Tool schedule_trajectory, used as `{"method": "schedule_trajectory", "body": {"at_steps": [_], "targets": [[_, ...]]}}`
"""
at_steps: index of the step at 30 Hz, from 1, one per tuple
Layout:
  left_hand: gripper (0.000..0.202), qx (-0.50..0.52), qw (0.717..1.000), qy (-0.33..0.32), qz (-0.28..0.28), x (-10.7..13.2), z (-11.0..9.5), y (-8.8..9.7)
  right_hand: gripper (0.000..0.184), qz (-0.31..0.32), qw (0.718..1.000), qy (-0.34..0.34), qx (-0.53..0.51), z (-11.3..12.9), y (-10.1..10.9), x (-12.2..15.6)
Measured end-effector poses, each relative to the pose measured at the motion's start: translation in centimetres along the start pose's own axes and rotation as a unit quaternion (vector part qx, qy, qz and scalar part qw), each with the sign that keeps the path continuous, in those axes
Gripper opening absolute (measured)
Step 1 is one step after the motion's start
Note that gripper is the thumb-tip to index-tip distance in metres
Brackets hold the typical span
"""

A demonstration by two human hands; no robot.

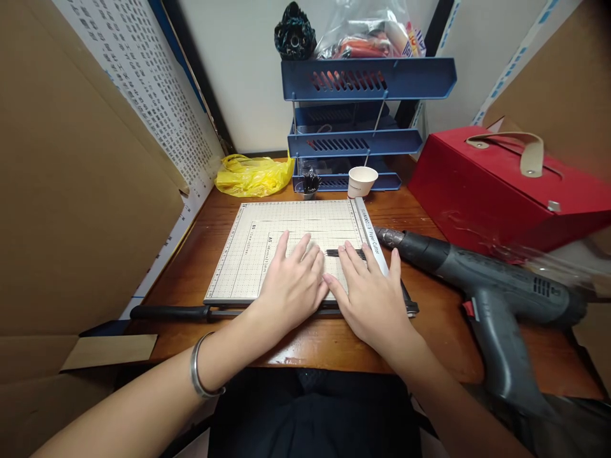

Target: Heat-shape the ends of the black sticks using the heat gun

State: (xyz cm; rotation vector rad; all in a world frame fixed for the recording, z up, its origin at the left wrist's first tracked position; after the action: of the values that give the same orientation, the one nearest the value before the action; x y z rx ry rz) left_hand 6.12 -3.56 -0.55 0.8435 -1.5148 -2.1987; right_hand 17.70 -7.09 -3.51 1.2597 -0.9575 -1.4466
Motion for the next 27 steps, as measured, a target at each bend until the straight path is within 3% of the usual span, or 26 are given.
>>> {"method": "schedule_trajectory", "body": {"at_steps": [22,27], "targets": [[0.05,0.036,0.998,-0.009,0.054,-0.1,0.2,-0.9,0.063,0.01,1.0,0.002,-0.001,0.1,0.3,0.1],[0.053,0.034,0.999,0.017,0.038,-0.1,1.0,-0.5,0.062,0.005,1.0,0.002,0.003,0.1,0.3,0.1]]}}
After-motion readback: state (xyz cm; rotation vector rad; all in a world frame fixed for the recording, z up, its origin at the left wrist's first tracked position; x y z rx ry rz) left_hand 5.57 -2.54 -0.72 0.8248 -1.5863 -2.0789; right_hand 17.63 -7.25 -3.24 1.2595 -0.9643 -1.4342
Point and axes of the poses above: each hand's wrist, its own x-axis away from the middle knuckle, its own y-axis out of the back of the hand, z = x × y, the point moved 6 cm from there along -x, towards the middle knuckle, and after that the axes turned 2 degrees about -x, right-handed, at the moved point
